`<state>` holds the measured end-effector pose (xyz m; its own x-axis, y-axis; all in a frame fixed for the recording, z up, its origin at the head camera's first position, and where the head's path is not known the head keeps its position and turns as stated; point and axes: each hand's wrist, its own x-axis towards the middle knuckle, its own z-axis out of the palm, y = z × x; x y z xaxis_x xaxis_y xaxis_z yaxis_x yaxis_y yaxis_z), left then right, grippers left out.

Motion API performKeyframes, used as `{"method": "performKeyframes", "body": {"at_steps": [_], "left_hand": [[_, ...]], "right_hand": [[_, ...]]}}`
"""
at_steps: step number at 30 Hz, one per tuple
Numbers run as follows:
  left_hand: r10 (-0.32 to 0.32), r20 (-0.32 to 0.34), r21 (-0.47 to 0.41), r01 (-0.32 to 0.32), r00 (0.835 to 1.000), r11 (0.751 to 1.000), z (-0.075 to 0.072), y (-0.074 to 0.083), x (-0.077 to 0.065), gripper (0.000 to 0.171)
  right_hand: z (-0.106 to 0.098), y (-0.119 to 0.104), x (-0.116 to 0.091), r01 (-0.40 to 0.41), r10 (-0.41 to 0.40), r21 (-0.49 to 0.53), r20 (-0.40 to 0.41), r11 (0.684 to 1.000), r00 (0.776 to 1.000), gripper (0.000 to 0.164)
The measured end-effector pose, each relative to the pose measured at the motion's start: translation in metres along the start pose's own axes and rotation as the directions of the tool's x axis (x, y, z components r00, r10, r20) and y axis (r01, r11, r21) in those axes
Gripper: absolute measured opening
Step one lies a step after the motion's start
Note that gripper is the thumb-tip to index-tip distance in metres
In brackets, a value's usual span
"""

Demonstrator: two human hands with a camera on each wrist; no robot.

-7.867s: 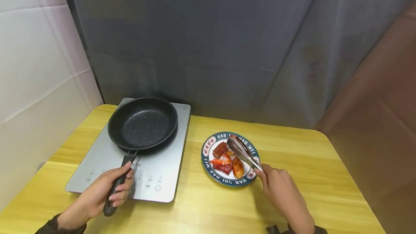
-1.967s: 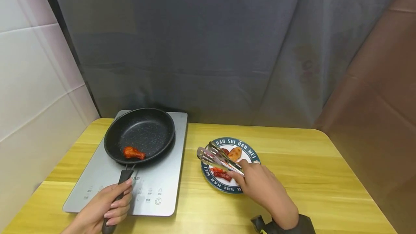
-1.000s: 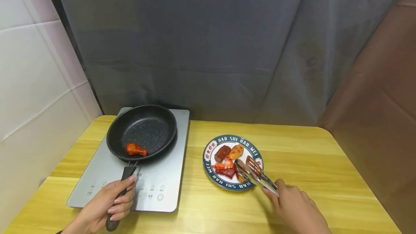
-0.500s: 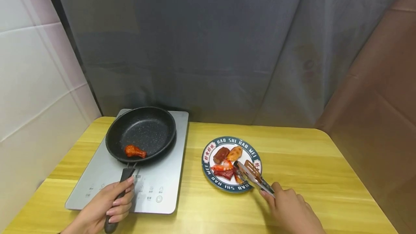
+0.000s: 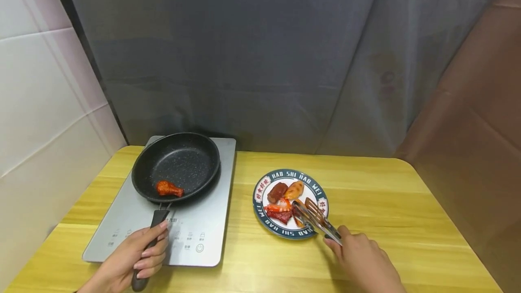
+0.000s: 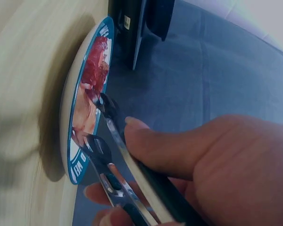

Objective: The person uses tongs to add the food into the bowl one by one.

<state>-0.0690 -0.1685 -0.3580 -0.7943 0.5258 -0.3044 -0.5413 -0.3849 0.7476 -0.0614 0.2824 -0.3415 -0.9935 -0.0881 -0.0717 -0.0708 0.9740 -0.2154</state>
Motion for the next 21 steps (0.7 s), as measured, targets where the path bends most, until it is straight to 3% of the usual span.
{"method": "performKeyframes", "body": {"at_steps": [11, 21], "left_hand": [[-0.008, -0.015, -0.008, 0.007, 1.0, 1.0, 0.0, -0.001, -0.001, 0.028], [0.013, 0.036, -0.02, -0.012, 0.999, 1.0, -0.001, -0.001, 0.0, 0.027]], "right_hand": [[0.003, 0.002, 0.0, 0.05, -0.053, -0.026, -0.087, 0.998, 0.995, 0.029], [0.001, 0.012, 0.005, 0.139, -0.144, -0.048, -0.118, 0.989, 0.983, 0.031]]}}
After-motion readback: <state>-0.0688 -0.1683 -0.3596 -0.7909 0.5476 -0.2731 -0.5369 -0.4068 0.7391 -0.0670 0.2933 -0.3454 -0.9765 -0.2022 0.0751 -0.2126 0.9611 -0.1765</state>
